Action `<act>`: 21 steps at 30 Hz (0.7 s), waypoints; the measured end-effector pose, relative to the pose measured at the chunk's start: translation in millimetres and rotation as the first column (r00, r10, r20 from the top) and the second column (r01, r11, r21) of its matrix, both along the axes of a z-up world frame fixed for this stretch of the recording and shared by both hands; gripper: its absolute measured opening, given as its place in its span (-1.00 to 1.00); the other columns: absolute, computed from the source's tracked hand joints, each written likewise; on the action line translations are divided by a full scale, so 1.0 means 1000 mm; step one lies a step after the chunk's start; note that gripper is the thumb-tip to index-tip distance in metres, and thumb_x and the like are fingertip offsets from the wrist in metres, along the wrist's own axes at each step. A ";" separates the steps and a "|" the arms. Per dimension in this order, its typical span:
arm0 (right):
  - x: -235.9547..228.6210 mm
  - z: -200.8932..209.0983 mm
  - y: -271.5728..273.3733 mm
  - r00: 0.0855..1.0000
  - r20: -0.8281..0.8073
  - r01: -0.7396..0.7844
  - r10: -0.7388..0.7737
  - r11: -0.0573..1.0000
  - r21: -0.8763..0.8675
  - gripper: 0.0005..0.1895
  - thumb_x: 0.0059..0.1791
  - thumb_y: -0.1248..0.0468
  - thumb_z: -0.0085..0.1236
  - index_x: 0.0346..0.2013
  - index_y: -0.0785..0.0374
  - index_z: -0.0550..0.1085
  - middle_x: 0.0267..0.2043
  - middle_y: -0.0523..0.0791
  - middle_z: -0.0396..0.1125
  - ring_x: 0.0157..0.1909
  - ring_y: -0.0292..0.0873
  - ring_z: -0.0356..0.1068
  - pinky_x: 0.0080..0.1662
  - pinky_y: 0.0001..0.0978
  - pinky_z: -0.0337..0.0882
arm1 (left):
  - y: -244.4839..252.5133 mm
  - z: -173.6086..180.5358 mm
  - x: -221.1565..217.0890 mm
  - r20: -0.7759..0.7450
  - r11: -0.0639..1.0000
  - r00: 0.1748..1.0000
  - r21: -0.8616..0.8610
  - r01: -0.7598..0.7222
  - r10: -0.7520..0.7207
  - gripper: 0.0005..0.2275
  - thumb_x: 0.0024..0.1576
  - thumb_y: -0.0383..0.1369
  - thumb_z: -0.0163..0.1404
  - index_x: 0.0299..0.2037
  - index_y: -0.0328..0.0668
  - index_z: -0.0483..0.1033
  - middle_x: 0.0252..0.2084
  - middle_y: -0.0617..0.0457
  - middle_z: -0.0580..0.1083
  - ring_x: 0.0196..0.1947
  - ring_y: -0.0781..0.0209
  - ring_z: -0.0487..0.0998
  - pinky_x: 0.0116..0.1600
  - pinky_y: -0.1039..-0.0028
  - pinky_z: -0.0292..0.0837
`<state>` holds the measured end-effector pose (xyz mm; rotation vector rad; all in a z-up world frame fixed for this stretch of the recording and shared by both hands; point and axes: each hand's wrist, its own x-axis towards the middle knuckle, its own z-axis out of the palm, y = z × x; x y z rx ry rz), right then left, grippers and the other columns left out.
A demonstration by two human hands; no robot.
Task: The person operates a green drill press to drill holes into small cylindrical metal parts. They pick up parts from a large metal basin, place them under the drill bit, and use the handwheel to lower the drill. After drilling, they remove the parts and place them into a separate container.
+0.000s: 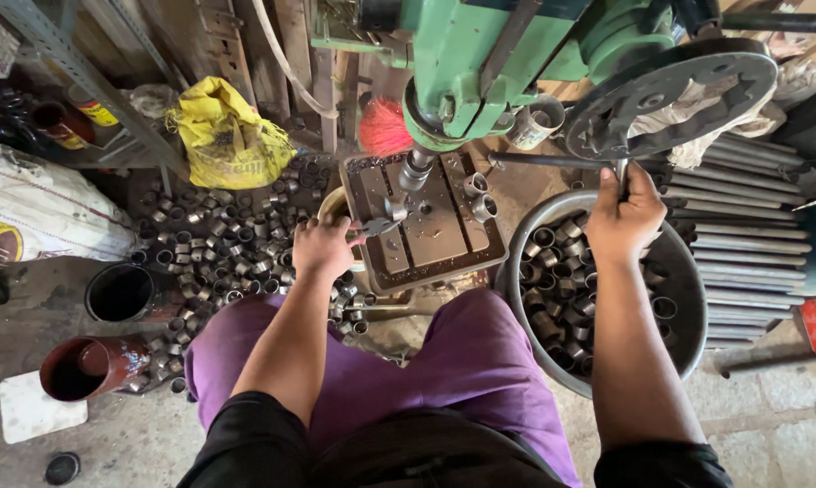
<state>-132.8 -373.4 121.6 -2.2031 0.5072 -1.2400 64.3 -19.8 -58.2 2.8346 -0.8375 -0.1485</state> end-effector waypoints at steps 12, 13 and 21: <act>0.003 -0.009 -0.013 0.990 0.043 -0.136 0.135 0.991 0.006 -0.90 0.18 0.44 0.14 -0.02 0.44 0.52 -0.17 -0.11 0.48 -0.16 -0.38 0.37 -0.06 -0.52 0.40 | 0.001 0.001 0.002 0.059 0.999 0.998 0.007 0.036 -0.036 -0.55 0.18 0.17 -0.09 0.02 0.07 0.53 0.01 -0.03 0.50 -0.01 -0.01 0.55 0.03 0.20 0.41; 0.002 -0.008 -0.014 0.993 0.013 -0.121 0.120 0.993 0.015 -0.90 0.18 0.43 0.15 -0.04 0.44 0.52 -0.24 -0.13 0.45 -0.23 -0.38 0.33 -0.13 -0.52 0.36 | 0.001 0.002 0.003 0.037 1.000 0.999 0.001 0.030 -0.030 -0.56 0.18 0.16 -0.08 0.02 0.09 0.53 0.01 -0.02 0.50 0.00 -0.01 0.55 0.05 0.19 0.40; -0.007 0.006 -0.022 0.954 -0.073 -0.263 0.290 0.929 0.259 -0.74 0.25 0.25 0.03 -0.27 0.35 0.40 -0.50 -0.19 0.27 -0.48 -0.35 0.23 -0.37 -0.47 0.25 | 0.002 -0.005 0.003 0.046 0.999 0.998 -0.008 0.035 -0.035 -0.57 0.19 0.15 -0.05 0.00 0.06 0.54 0.01 -0.03 0.51 0.00 -0.04 0.56 0.06 0.19 0.43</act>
